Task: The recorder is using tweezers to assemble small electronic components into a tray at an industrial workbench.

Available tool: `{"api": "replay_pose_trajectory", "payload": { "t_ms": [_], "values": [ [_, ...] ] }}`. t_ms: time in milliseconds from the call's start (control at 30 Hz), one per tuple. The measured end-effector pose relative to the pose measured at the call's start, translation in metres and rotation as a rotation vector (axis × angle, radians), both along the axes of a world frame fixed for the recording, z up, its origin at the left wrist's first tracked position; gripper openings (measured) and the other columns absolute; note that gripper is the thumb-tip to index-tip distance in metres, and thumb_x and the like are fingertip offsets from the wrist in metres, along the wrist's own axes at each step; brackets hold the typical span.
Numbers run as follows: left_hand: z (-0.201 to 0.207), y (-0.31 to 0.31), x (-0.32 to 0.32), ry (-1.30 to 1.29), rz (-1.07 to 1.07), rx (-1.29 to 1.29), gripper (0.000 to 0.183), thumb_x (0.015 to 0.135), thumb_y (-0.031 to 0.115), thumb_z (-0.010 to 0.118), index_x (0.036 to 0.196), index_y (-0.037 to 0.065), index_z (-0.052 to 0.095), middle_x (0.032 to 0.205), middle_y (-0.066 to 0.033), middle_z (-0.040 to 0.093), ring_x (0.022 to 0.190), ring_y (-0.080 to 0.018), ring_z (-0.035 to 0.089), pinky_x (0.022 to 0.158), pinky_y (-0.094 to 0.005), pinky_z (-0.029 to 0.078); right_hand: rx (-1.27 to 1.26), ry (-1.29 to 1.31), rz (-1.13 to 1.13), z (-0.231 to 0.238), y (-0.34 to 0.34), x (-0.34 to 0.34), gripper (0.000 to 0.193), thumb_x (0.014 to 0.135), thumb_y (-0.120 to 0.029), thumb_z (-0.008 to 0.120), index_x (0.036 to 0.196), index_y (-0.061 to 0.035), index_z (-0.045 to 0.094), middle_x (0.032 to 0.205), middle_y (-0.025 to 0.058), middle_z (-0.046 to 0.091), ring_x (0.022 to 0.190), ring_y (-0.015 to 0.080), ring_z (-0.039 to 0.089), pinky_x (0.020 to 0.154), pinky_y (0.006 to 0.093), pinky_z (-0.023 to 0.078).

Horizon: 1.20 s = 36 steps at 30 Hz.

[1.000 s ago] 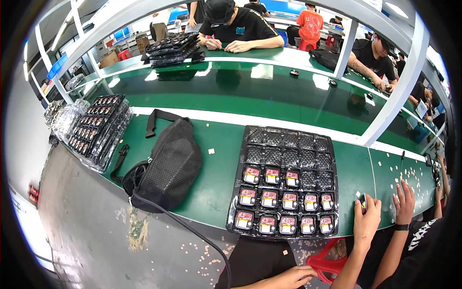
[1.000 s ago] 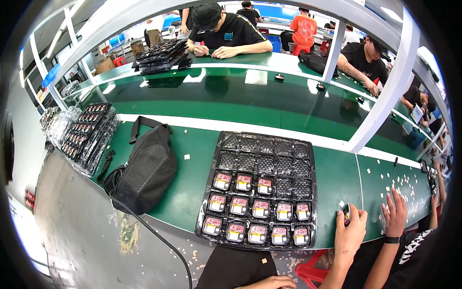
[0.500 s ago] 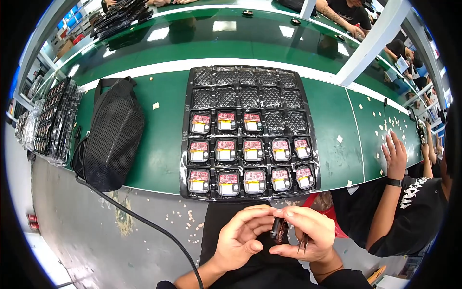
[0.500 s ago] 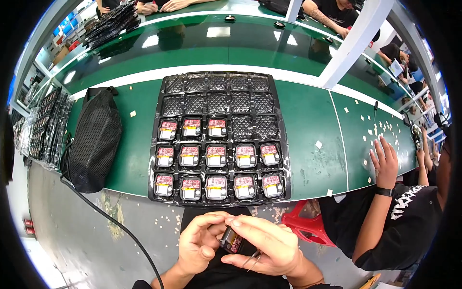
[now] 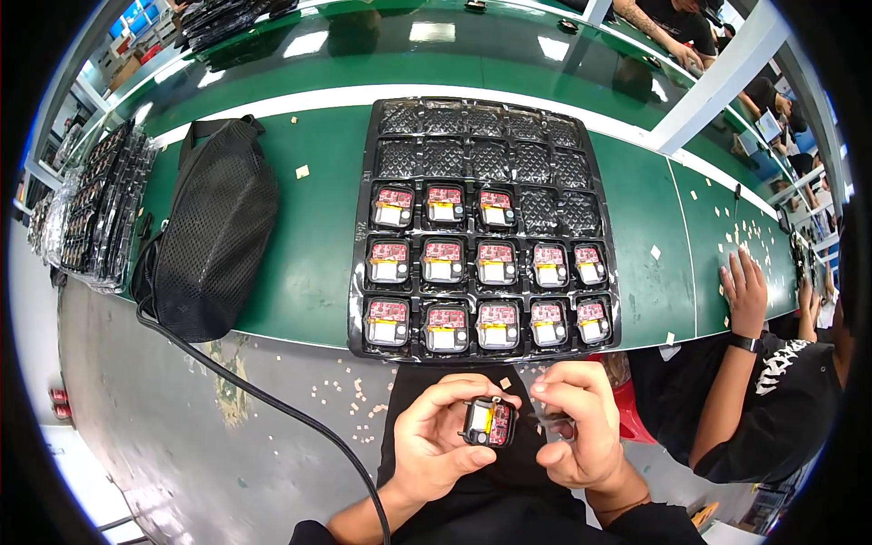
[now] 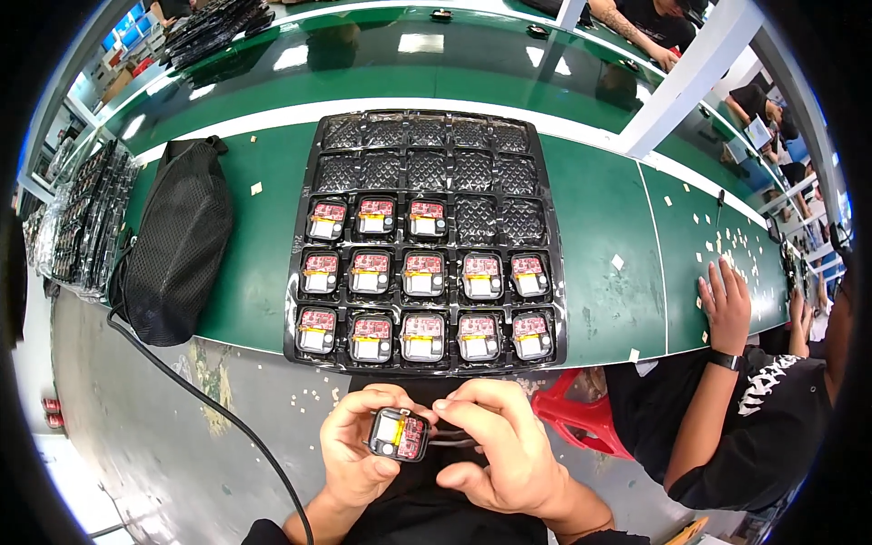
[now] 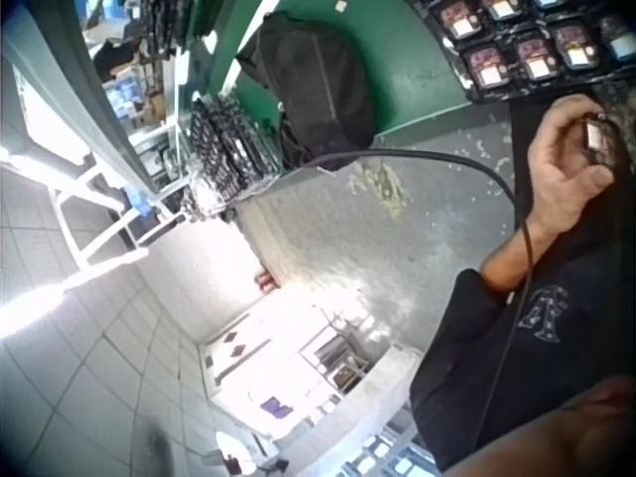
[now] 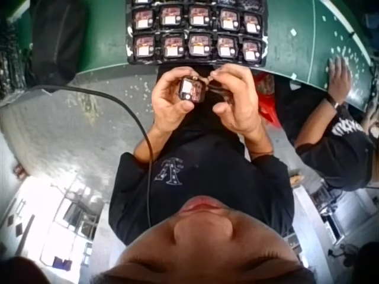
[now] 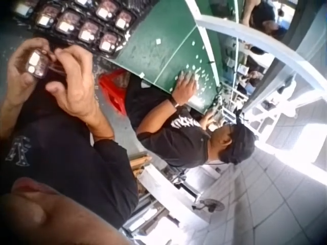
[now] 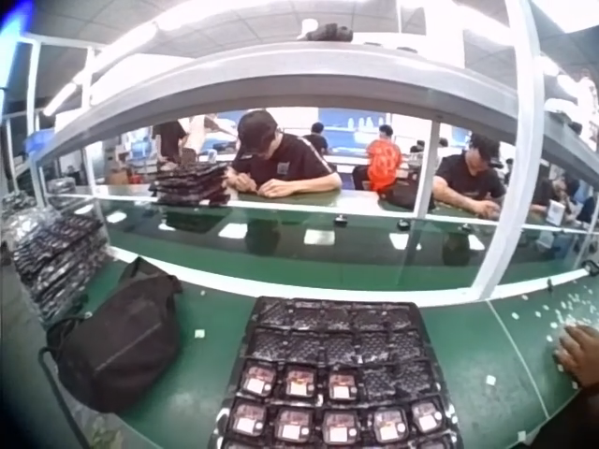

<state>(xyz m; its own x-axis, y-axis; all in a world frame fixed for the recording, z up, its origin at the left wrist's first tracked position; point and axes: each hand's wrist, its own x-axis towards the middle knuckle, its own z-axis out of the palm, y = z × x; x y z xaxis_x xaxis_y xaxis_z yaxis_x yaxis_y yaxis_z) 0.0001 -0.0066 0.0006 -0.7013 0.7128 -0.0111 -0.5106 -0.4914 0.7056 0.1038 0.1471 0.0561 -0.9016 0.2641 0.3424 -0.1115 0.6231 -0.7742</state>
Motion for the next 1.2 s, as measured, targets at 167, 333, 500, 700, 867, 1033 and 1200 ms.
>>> {"api": "replay_pose_trajectory", "payload": {
  "t_ms": [167,333,500,700,867,1033,1200],
  "values": [
    [-0.010,-0.004,-0.003,0.016,0.010,0.128,0.061,0.081,0.002,0.086,0.132,-0.002,0.052,0.131,-0.0172,0.056,0.125,-0.0329,0.061,0.109,-0.0453,0.051,0.299,0.012,-0.130,-0.005,-0.006,-0.010,0.037,0.072,-0.004,0.087,0.106,-0.0006,0.073,0.100,0.0079,0.066,0.066,0.0176,0.061,0.055,0.0309,0.051],
    [-0.002,-0.001,0.000,0.019,0.075,-0.005,0.067,0.078,0.023,0.092,0.126,0.000,0.052,0.122,-0.0177,0.058,0.114,-0.0357,0.068,0.097,-0.0487,0.059,0.480,0.182,-0.229,-0.019,-0.005,-0.010,0.034,0.070,-0.004,0.087,0.102,-0.0050,0.075,0.091,0.0062,0.073,0.066,0.0177,0.060,0.055,0.0273,0.048],
    [-0.001,-0.003,0.001,0.038,0.051,-0.067,0.067,0.077,0.022,0.093,0.126,0.000,0.053,0.122,-0.0174,0.058,0.114,-0.0348,0.068,0.100,-0.0466,0.057,0.611,0.223,-0.178,-0.016,-0.002,-0.013,0.025,0.071,0.000,0.081,0.095,-0.0046,0.076,0.089,0.0057,0.073,0.066,0.0170,0.060,0.054,0.0267,0.048],
    [-0.007,-0.004,-0.003,0.096,-0.029,0.078,0.060,0.081,-0.002,0.085,0.131,-0.002,0.051,0.133,-0.0166,0.052,0.129,-0.0293,0.058,0.108,-0.0406,0.050,0.629,0.193,-0.150,-0.017,0.001,-0.008,0.028,0.066,-0.001,0.085,0.092,-0.0024,0.074,0.089,0.0080,0.073,0.072,0.0225,0.063,0.059,0.0301,0.050],
    [-0.007,-0.005,-0.003,0.088,-0.032,0.079,0.060,0.081,-0.002,0.085,0.131,-0.003,0.052,0.133,-0.0164,0.052,0.127,-0.0293,0.059,0.108,-0.0410,0.051,0.491,0.202,-0.155,-0.020,0.000,-0.011,0.027,0.065,-0.001,0.086,0.090,-0.0026,0.074,0.085,0.0077,0.073,0.071,0.0223,0.064,0.058,0.0301,0.050],
    [0.000,-0.003,-0.002,0.055,0.032,-0.075,0.067,0.077,0.023,0.093,0.126,-0.002,0.053,0.124,-0.0176,0.057,0.115,-0.0349,0.067,0.100,-0.0450,0.057,0.273,0.165,-0.161,-0.019,0.002,-0.013,0.028,0.065,-0.002,0.089,0.090,-0.0040,0.076,0.085,0.0051,0.074,0.067,0.0195,0.065,0.057,0.0282,0.052],
    [-0.003,-0.005,-0.006,0.146,-0.039,0.071,0.059,0.080,-0.004,0.084,0.131,-0.005,0.054,0.134,-0.0153,0.049,0.127,-0.0303,0.059,0.107,-0.0418,0.052,0.233,0.145,-0.159,-0.019,0.003,-0.012,0.028,0.065,-0.003,0.090,0.089,-0.0037,0.076,0.084,0.0057,0.074,0.066,0.0201,0.065,0.057,0.0285,0.052]
  ]
}}
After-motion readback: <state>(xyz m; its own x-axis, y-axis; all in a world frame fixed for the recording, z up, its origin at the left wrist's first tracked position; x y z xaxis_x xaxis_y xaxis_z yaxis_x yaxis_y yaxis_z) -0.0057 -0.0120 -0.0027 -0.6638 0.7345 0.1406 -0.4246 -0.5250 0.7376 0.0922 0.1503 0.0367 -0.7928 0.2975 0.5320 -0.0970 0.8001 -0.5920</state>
